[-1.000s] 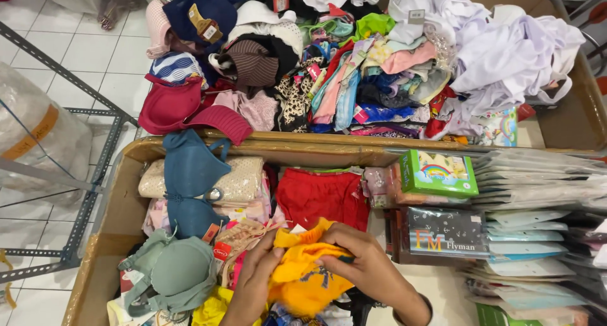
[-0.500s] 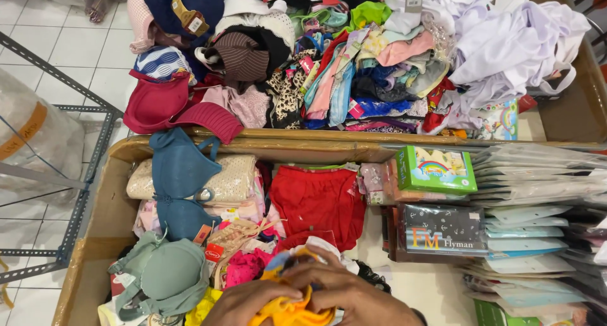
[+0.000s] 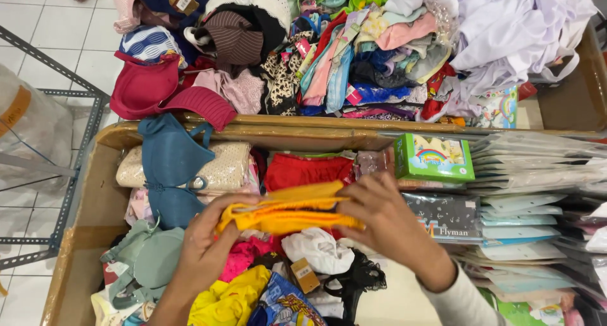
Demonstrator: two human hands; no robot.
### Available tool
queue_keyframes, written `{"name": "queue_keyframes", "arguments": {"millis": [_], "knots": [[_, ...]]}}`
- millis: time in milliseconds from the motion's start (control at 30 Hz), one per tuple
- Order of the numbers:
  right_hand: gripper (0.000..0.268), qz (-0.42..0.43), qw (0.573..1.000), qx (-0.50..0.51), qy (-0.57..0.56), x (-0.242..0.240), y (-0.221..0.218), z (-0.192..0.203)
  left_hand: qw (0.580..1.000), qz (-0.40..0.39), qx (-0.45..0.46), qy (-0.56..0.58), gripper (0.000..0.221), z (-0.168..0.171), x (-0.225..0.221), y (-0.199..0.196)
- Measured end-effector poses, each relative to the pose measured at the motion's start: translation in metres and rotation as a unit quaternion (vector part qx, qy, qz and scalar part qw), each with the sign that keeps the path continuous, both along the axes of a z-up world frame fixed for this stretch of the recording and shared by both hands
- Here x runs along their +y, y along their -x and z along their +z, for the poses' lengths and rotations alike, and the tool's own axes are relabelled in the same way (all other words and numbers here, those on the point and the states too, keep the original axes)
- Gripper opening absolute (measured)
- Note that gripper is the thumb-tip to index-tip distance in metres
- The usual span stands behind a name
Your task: Sort and organize children's underwear and clothing in a retail bin.
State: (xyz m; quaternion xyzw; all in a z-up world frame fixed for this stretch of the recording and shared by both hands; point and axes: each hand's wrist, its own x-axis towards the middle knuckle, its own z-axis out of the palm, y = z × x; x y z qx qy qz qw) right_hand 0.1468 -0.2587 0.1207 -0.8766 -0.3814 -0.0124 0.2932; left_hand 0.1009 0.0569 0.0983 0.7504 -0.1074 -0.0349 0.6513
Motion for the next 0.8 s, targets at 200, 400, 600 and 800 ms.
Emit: {"name": "queue_keyframes", "arguments": {"millis": [200, 400, 600, 800], "knots": [[0.031, -0.053, 0.982, -0.173, 0.054, -0.001, -0.026, 0.029, 0.968, 0.032, -0.168, -0.183, 0.032, 0.029, -0.016, -0.039], [0.035, -0.110, 0.983, -0.132, 0.062, -0.037, -0.025, -0.019, 0.961, 0.119, -0.182, -0.173, 0.029, 0.003, -0.015, -0.046], [0.046, -0.190, 0.976, 0.087, -0.058, -0.023, -0.013, -0.036, 0.967, 0.136, -0.153, -0.154, 0.035, -0.001, -0.015, -0.039], [0.096, 0.006, 0.986, 0.071, -0.149, 0.050, -0.021, -0.011, 0.923, -0.005, -0.256, -0.286, 0.038, 0.039, -0.034, -0.035]]}}
